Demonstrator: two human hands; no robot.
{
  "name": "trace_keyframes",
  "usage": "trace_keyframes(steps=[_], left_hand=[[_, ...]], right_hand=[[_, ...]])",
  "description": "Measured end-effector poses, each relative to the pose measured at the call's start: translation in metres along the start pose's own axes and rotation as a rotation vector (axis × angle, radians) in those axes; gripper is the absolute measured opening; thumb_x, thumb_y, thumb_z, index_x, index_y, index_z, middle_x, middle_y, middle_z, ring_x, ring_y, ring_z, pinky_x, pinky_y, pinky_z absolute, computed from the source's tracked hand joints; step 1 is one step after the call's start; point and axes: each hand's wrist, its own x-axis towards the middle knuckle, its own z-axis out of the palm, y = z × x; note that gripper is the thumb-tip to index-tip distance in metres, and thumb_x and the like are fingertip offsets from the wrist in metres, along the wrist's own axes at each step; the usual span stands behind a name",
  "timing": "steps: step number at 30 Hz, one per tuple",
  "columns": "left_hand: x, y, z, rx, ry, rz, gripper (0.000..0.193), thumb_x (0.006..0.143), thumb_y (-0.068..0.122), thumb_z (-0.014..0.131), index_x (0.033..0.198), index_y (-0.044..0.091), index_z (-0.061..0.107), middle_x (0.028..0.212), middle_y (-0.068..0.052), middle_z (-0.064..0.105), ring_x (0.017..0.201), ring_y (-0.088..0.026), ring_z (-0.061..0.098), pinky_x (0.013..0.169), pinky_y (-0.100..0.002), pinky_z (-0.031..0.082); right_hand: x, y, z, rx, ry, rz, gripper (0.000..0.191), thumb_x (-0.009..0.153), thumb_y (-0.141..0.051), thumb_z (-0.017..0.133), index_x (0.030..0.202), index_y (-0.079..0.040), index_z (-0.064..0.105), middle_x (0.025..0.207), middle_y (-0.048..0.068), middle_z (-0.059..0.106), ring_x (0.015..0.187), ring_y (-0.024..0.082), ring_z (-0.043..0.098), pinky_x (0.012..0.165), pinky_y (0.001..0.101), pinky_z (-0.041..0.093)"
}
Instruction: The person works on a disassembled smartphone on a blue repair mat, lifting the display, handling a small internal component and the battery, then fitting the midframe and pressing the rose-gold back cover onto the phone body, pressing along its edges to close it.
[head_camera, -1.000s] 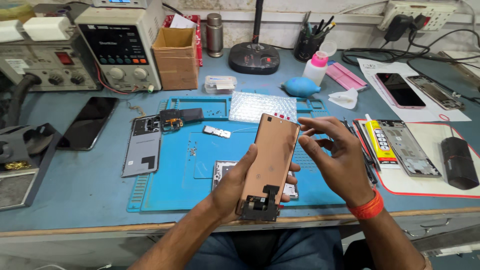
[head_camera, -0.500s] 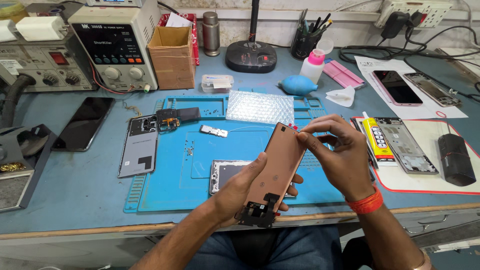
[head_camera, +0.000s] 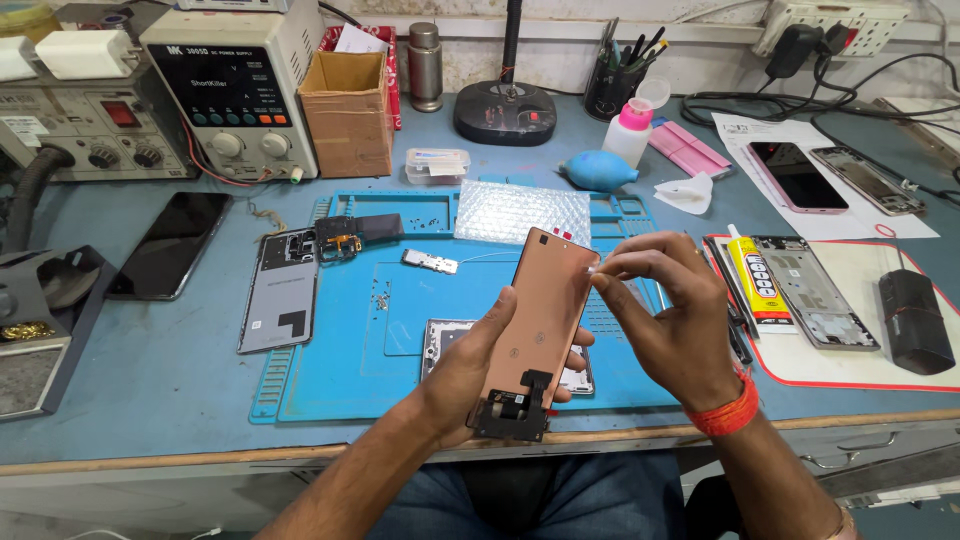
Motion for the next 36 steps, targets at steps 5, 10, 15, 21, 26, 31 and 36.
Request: trace_keyframes(steps=[5, 10, 15, 21, 26, 31, 36], left_hand=[[0.002, 0.0, -0.004, -0.005, 0.018, 0.038, 0.085, 0.102, 0.068, 0.03, 0.145, -0.002, 0.049, 0.115, -0.016, 0.068, 0.084, -0.018, 0.074, 0.068, -0.028, 0.063], [0.001, -0.001, -0.003, 0.038, 0.063, 0.055, 0.081, 0.102, 0.067, 0.032, 0.143, 0.001, 0.051, 0.112, -0.015, 0.067, 0.081, -0.016, 0.071, 0.069, -0.028, 0.062], [-0.001, 0.003, -0.003, 0.078, 0.139, 0.098, 0.079, 0.101, 0.068, 0.035, 0.142, 0.002, 0.052, 0.105, -0.014, 0.066, 0.081, -0.016, 0.069, 0.069, -0.03, 0.061], [-0.001, 0.006, -0.004, 0.074, 0.182, 0.068, 0.083, 0.095, 0.072, 0.035, 0.141, 0.006, 0.053, 0.104, -0.013, 0.066, 0.082, -0.017, 0.07, 0.068, -0.031, 0.061], [-0.003, 0.009, -0.009, -0.037, 0.162, 0.034, 0.09, 0.095, 0.076, 0.035, 0.142, 0.002, 0.054, 0.108, -0.01, 0.066, 0.086, -0.017, 0.069, 0.073, -0.034, 0.062], [-0.003, 0.012, -0.013, -0.049, 0.201, 0.059, 0.09, 0.093, 0.077, 0.034, 0.142, 0.003, 0.053, 0.109, -0.013, 0.068, 0.088, -0.018, 0.07, 0.077, -0.034, 0.061], [-0.003, 0.018, -0.012, -0.003, 0.238, 0.101, 0.092, 0.095, 0.076, 0.034, 0.142, -0.001, 0.055, 0.111, -0.012, 0.067, 0.088, -0.018, 0.069, 0.08, -0.033, 0.061]], right_hand=[[-0.001, -0.008, 0.004, -0.038, -0.033, -0.039, 0.014, 0.088, -0.006, 0.078, 0.099, -0.002, 0.068, 0.106, 0.009, 0.068, 0.103, 0.024, 0.065, 0.088, 0.036, 0.052], [-0.004, -0.017, 0.01, 0.025, -0.062, -0.041, 0.012, 0.09, -0.006, 0.075, 0.097, -0.002, 0.066, 0.107, 0.008, 0.069, 0.105, 0.023, 0.066, 0.09, 0.0362, 0.053], [-0.007, -0.026, 0.013, 0.14, -0.104, 0.049, 0.013, 0.091, -0.009, 0.074, 0.097, -0.001, 0.065, 0.107, 0.008, 0.071, 0.101, 0.02, 0.07, 0.088, 0.0336, 0.054], [-0.006, -0.031, 0.012, 0.199, -0.126, 0.099, 0.011, 0.094, -0.01, 0.072, 0.096, -0.001, 0.066, 0.111, 0.009, 0.071, 0.102, 0.019, 0.071, 0.087, 0.0325, 0.055], [-0.006, -0.038, 0.012, 0.201, -0.148, 0.078, 0.009, 0.094, -0.008, 0.07, 0.097, -0.001, 0.065, 0.113, 0.009, 0.072, 0.104, 0.019, 0.072, 0.087, 0.0331, 0.056], [-0.006, -0.045, 0.013, 0.249, -0.172, 0.085, 0.009, 0.094, -0.008, 0.069, 0.097, -0.001, 0.064, 0.114, 0.01, 0.073, 0.105, 0.022, 0.072, 0.088, 0.0338, 0.058], [-0.01, -0.053, 0.014, 0.297, -0.203, 0.066, 0.01, 0.097, -0.009, 0.068, 0.098, -0.001, 0.063, 0.113, 0.011, 0.075, 0.112, 0.023, 0.074, 0.094, 0.0355, 0.057]])
